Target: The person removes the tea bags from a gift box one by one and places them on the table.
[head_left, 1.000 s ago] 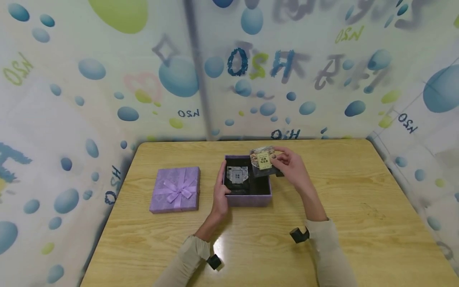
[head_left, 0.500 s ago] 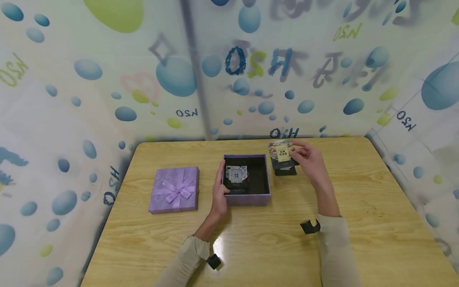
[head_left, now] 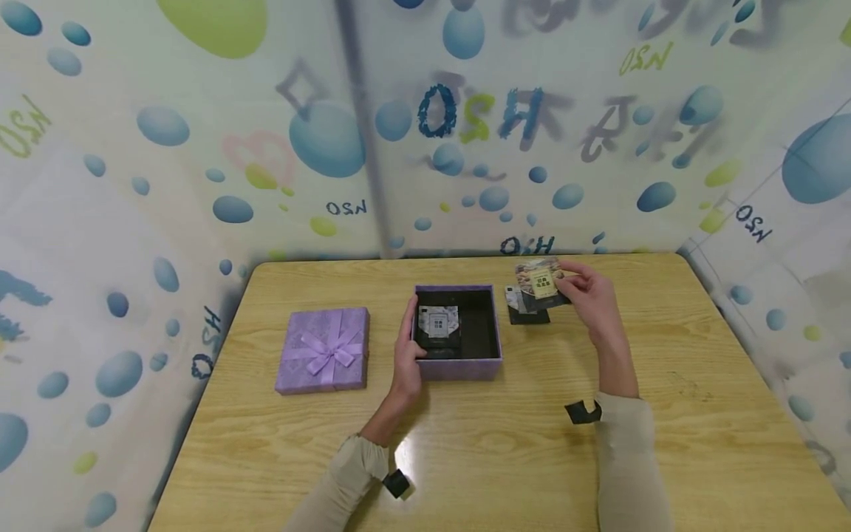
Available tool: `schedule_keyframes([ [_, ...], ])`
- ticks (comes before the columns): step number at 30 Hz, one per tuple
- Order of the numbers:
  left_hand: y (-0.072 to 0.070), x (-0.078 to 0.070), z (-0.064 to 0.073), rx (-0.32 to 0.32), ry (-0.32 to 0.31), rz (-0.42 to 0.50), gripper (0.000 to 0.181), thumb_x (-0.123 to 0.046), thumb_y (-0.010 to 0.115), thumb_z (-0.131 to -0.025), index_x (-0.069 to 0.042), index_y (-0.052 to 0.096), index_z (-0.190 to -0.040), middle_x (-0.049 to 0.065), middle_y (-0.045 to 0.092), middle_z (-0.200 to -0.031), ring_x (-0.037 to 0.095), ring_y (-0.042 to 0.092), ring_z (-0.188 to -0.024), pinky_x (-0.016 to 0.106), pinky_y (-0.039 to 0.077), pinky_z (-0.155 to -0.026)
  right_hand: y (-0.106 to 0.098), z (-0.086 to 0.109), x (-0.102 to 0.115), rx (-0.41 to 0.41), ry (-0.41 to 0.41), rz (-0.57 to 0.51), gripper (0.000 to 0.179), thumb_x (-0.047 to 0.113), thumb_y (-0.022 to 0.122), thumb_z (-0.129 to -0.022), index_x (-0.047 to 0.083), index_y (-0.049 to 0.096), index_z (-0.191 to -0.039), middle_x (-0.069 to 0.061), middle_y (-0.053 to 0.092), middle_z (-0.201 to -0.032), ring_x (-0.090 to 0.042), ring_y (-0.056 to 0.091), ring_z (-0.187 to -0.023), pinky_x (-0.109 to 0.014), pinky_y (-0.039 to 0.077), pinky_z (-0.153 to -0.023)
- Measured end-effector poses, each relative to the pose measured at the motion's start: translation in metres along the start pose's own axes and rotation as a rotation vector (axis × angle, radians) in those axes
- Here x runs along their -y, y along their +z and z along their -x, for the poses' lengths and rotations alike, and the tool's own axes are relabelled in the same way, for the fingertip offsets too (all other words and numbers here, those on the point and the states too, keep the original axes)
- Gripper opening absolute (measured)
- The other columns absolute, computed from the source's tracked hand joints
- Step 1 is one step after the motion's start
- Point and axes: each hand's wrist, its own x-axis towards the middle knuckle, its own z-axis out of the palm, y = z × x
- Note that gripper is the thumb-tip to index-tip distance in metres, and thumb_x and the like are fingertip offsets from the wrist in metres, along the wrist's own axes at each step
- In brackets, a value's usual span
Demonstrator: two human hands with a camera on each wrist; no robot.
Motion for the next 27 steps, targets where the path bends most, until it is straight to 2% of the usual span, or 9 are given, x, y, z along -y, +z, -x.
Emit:
schedule_keyframes([
  [6,0.001,0.001,0.0,-0.009,-0.009,0.025,0.095,0.009,0.027,-0.074,-0.011,0.025,-0.167,0.006,0.022,-0.173,0.022,0.014,-0.159,0.046,0.022,-0.112,-0.007,-0.002,-0.006,-0.033,0.017,-0.012,0.05,0.02,0.061,-0.106,0.0,0.053,-0.151,0.014,0.068,-0.092,-0.003,0.057,-0.085,-0.022,0.042,-0.07],
  [10,0.001,0.0,0.001,-0.004,-0.015,0.025,0.095,0.008,0.027,-0.075,-0.012,0.024,-0.168,0.005,0.022,-0.174,0.021,0.013,-0.159,0.046,0.022,-0.111,-0.011,-0.003,-0.012,-0.062,0.043,0.004,0.049,0.019,0.06,-0.106,0.0,0.054,-0.15,0.015,0.066,-0.09,-0.004,0.055,-0.082,-0.024,0.042,-0.069],
  [13,0.001,0.0,0.001,-0.001,-0.013,0.021,0.094,0.007,0.027,-0.075,-0.012,0.024,-0.168,0.006,0.021,-0.174,0.022,0.013,-0.159,0.046,0.022,-0.111,-0.014,-0.004,-0.017,-0.075,0.057,0.019,0.048,0.018,0.059,-0.106,0.0,0.054,-0.15,0.013,0.066,-0.089,-0.005,0.055,-0.081,-0.026,0.042,-0.068],
  [19,0.001,0.001,0.001,0.004,-0.005,0.015,0.093,0.006,0.027,-0.076,-0.011,0.023,-0.168,0.006,0.021,-0.174,0.023,0.012,-0.159,0.046,0.022,-0.111,-0.018,-0.006,-0.027,-0.095,0.068,0.061,0.045,0.015,0.058,-0.106,-0.003,0.055,-0.147,0.003,0.068,-0.093,-0.006,0.047,-0.066,-0.027,0.037,-0.061],
  [23,0.0,0.002,0.001,0.006,-0.004,0.014,0.093,0.006,0.027,-0.077,-0.012,0.023,-0.168,0.005,0.021,-0.174,0.022,0.013,-0.159,0.047,0.022,-0.112,-0.019,-0.007,-0.031,-0.117,0.113,0.074,0.045,0.016,0.058,-0.106,-0.003,0.055,-0.147,-0.005,0.067,-0.1,-0.006,0.047,-0.068,-0.026,0.039,-0.062],
  [27,0.0,0.002,0.001,0.006,-0.002,0.011,0.093,0.005,0.027,-0.077,-0.012,0.023,-0.168,0.005,0.021,-0.174,0.022,0.013,-0.159,0.047,0.022,-0.111,-0.021,-0.008,-0.036,-0.13,0.137,0.058,0.046,0.015,0.059,-0.106,-0.004,0.055,-0.147,-0.007,0.066,-0.103,-0.006,0.054,-0.079,-0.024,0.041,-0.064],
])
